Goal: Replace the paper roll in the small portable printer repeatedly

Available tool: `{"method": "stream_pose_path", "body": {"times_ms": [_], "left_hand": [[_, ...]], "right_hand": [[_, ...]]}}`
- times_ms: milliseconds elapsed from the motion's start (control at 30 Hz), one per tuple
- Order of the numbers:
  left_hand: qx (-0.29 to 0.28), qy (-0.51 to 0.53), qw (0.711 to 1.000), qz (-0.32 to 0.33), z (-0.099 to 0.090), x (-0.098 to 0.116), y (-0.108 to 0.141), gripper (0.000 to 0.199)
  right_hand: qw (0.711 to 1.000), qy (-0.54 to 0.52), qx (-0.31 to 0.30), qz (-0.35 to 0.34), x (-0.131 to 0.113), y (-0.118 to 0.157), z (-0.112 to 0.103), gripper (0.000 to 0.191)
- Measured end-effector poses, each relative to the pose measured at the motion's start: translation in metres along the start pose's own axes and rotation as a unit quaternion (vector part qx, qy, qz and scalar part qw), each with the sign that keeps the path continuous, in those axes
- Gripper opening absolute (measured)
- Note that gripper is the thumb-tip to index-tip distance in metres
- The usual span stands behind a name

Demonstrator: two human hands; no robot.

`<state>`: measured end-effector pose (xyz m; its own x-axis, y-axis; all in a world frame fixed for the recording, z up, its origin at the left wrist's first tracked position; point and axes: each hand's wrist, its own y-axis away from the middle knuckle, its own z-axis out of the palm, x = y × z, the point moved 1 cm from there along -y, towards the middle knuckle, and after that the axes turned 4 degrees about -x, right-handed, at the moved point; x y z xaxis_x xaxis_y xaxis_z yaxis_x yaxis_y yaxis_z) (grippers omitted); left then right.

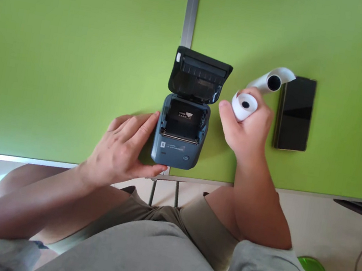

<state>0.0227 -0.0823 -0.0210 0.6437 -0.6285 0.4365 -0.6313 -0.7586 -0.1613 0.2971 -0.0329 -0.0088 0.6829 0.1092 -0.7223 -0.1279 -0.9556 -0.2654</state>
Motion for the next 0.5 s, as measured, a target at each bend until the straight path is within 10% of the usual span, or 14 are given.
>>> {"method": "stream_pose_path", "body": {"times_ms": [267, 500], "left_hand": [[-0.013, 0.001, 1.000, -0.004, -0.0018, 0.0006, -0.0015, 0.101], [0.013, -0.029, 0.999, 0.010, -0.0023, 0.0021, -0.0031, 0.096]], "right_hand": [[0.990, 0.135, -0.004, -0.048, -0.0024, -0.0004, -0.0002, 0.023], [0.984, 0.164, -0.057, 0.033, -0.0053, 0.0001, -0.0001, 0.061]]}}
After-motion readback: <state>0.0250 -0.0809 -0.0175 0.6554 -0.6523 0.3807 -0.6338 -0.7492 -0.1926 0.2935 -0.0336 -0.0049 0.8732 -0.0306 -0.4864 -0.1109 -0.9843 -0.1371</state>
